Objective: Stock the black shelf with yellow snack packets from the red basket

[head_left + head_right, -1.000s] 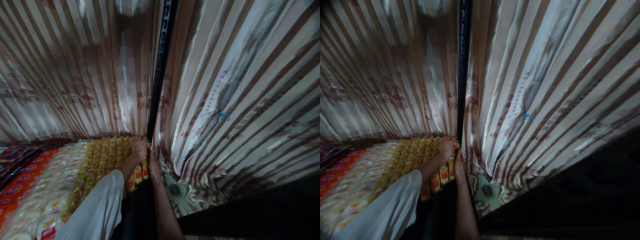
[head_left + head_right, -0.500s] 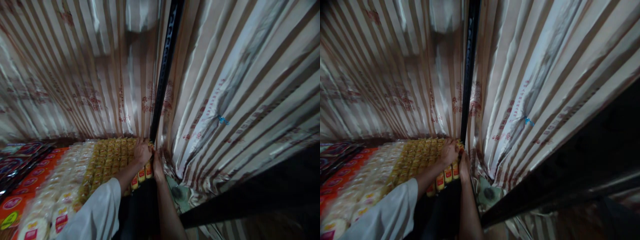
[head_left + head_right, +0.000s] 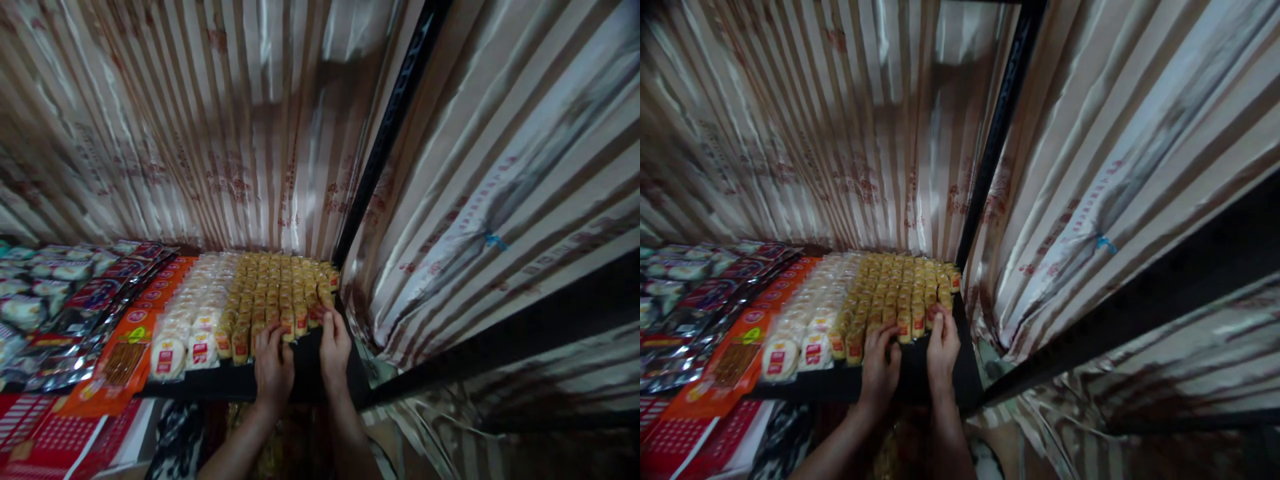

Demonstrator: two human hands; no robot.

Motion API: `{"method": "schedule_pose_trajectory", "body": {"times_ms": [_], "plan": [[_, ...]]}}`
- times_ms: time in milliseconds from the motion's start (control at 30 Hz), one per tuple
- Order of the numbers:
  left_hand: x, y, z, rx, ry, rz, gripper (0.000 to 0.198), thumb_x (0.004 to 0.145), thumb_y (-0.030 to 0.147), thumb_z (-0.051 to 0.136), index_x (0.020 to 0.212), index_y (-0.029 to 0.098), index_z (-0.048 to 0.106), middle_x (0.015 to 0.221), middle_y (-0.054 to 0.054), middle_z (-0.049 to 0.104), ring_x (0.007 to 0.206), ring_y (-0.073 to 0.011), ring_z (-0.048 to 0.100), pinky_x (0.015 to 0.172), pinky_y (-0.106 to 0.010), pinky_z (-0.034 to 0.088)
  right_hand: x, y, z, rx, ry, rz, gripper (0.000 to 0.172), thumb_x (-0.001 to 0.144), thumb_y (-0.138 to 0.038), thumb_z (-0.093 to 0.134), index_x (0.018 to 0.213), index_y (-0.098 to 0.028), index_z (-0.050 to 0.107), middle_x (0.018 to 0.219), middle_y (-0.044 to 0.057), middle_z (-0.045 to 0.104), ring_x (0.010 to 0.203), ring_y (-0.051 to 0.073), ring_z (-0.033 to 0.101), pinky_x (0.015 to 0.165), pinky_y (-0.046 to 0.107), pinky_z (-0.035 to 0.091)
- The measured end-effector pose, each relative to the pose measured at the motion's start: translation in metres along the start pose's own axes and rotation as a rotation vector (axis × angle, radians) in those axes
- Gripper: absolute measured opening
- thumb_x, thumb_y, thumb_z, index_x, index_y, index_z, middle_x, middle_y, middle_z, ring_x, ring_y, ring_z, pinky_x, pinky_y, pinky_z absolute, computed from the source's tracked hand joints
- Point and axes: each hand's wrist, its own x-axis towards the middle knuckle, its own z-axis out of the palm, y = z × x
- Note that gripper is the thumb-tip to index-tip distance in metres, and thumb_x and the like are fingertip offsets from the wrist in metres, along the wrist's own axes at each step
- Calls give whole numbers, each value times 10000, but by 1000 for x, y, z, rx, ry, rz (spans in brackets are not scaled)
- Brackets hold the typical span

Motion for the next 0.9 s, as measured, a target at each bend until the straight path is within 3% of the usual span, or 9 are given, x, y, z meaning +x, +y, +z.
{"method": "schedule_pose_trajectory", "body": {"times_ms": [133, 267, 433, 533, 733, 900], "plan": [[-32, -34, -32, 3, 18, -158, 301, 757, 129, 400, 974, 182, 603, 1018, -83, 590, 1018, -215, 549, 939, -418, 440, -62, 6, 22, -169, -263, -47, 324, 845, -368, 450, 1020, -177, 645, 1024, 99, 674, 909, 188, 637, 763, 286, 514], [-46, -50, -46, -31, -57, -297, 352, 730, 104, 395, 1023, 161, 582, 1086, -99, 588, 1066, -201, 547, 967, -377, 427, -93, 23, 44, -403, -395, -74, 336, 824, -315, 441, 1037, -155, 645, 984, 107, 684, 780, 182, 654, 734, 289, 514], [-43, -59, -45, -116, -150, -387, 389, 701, 80, 391, 1035, 145, 578, 1090, -106, 611, 1079, -198, 554, 983, -358, 410, -93, 30, 61, -601, -414, -19, 415, 772, -259, 502, 1160, -138, 583, 1016, 106, 675, 689, 182, 645, 708, 298, 503], [-40, -61, -44, -149, -153, -382, 389, 680, 78, 392, 1012, 137, 587, 1062, -110, 622, 1041, -205, 569, 968, -374, 420, -90, 28, 64, -609, -394, 0, 388, 760, -238, 507, 1125, -147, 602, 956, 89, 679, 658, 175, 635, 685, 288, 499], [-34, -61, -51, -135, -90, -342, 334, 766, 221, 410, 1042, 133, 577, 1054, -130, 615, 994, -225, 576, 907, -396, 452, -91, 30, 54, -416, -342, 0, 312, 772, -253, 484, 1033, -164, 630, 925, 80, 659, 638, 149, 616, 661, 276, 509], [-17, -50, -51, -188, -82, -329, 481, 793, 392, 476, 1208, 149, 491, 1214, -134, 557, 852, -185, 604, 867, -379, 468, -87, 27, 41, -247, -331, -15, 291, 769, -236, 508, 1028, -198, 636, 895, 50, 657, 630, 130, 603, 629, 251, 513]]}}
